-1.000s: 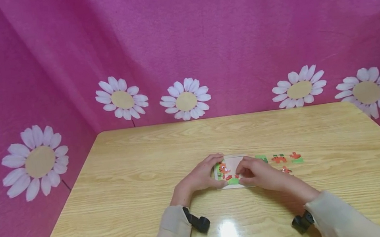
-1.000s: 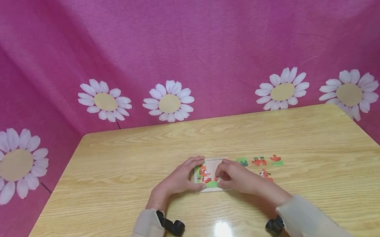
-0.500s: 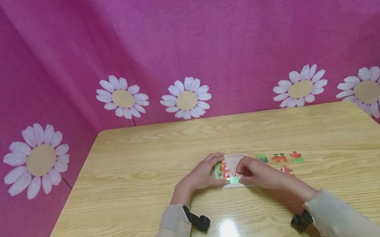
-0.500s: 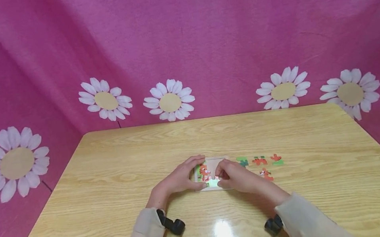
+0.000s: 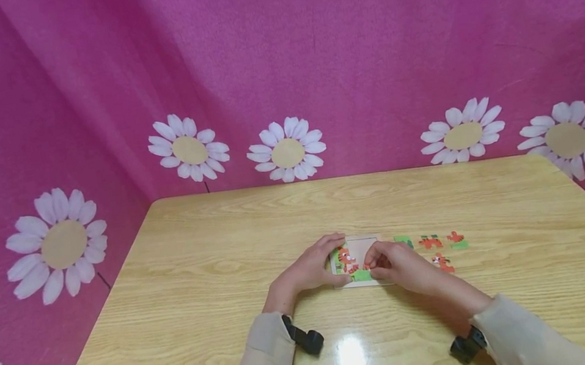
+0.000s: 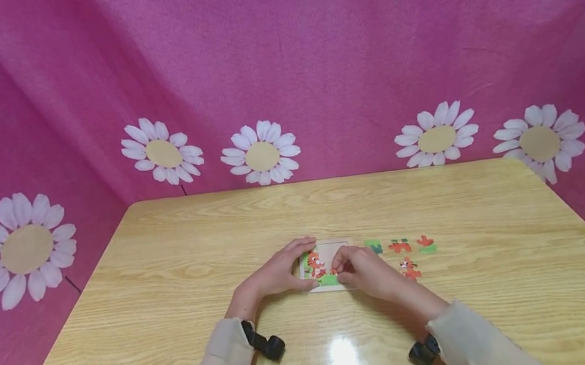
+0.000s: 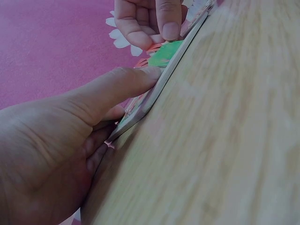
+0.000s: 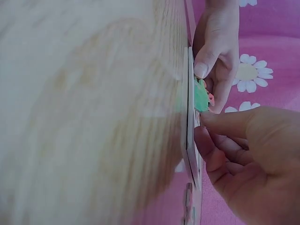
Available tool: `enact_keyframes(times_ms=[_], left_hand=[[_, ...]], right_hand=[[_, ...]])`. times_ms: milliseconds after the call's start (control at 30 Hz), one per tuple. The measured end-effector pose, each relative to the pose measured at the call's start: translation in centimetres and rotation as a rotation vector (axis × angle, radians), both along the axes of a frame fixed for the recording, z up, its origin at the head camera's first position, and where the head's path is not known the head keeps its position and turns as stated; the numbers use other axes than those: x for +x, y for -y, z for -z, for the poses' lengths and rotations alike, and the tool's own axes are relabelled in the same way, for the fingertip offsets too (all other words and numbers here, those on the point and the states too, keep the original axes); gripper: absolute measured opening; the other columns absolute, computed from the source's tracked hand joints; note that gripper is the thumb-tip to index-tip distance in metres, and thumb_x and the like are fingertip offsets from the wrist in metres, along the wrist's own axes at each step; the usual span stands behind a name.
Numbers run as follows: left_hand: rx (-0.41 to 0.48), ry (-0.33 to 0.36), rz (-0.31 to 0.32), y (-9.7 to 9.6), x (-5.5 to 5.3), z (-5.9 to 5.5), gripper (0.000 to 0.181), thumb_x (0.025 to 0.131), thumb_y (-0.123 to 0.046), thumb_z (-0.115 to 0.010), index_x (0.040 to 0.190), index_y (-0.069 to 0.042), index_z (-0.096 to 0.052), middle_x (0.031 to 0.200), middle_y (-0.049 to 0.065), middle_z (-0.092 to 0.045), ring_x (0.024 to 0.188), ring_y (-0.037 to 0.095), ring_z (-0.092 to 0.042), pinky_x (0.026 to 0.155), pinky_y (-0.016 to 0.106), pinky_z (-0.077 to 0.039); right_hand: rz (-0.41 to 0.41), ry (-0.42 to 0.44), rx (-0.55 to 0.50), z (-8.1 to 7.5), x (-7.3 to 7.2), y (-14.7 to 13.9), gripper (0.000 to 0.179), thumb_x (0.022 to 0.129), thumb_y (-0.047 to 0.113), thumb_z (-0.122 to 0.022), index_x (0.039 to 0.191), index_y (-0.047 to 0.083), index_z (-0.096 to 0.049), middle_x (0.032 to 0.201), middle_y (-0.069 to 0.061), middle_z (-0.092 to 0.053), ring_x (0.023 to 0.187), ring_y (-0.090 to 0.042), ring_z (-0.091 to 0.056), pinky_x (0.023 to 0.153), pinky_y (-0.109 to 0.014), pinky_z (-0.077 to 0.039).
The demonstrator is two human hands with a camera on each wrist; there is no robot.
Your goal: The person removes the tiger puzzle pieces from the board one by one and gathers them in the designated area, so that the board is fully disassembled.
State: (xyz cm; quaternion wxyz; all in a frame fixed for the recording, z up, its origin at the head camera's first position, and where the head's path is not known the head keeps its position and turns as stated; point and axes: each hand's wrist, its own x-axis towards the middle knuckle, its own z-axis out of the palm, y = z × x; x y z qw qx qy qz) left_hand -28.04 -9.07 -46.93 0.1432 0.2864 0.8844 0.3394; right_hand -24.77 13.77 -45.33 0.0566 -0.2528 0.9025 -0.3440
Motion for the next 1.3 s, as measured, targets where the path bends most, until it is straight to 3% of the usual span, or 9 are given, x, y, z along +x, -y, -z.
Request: enact_keyframes(times_ms=[300, 600, 1300], left_hand=[[-0.001, 0.016, -0.007, 0.0, 0.1, -0.1, 0.084, 0.082, -0.029, -0.078, 0.152, -0.014, -0.034, 0.162, -0.001, -0.028, 0.149, 0.022, -0.028, 0.123, 0.040, -0.025], [0.009, 0.010, -0.003, 0.0, 0.1, 0.2, 0.084, 0.082, -0.029, -0.079, 0.152, -0.014, -0.035, 0.161, -0.001, -0.029, 0.149, 0.021, -0.029, 0.123, 0.040, -0.025], [0.007, -0.008, 0.010, 0.0, -0.2, 0.6, 0.084, 0.082, -0.030, -0.078, 0.152, -0.013, -0.036, 0.161, -0.001, -0.030, 0.148, 0.020, -0.030, 0.122, 0.040, -0.027]], right_hand=[[0.004, -0.027, -0.061, 0.2, 0.1, -0.2, 0.010, 0.088, -0.004, -0.064, 0.092, 0.005, -0.063, 0.083, -0.003, -0.065, 0.075, -0.003, -0.056, 0.066, -0.017, -0.050], [0.024, 0.007, -0.099, 0.1, 0.2, -1.0, 0.008, 0.090, -0.001, -0.064, 0.094, 0.006, -0.064, 0.085, -0.002, -0.066, 0.077, -0.003, -0.055, 0.066, -0.018, -0.049], [0.097, -0.054, -0.085, 0.4, 1.0, -4.0, 0.006, 0.091, 0.003, -0.065, 0.096, 0.007, -0.063, 0.088, -0.006, -0.065, 0.080, -0.001, -0.054, 0.070, -0.018, -0.052]])
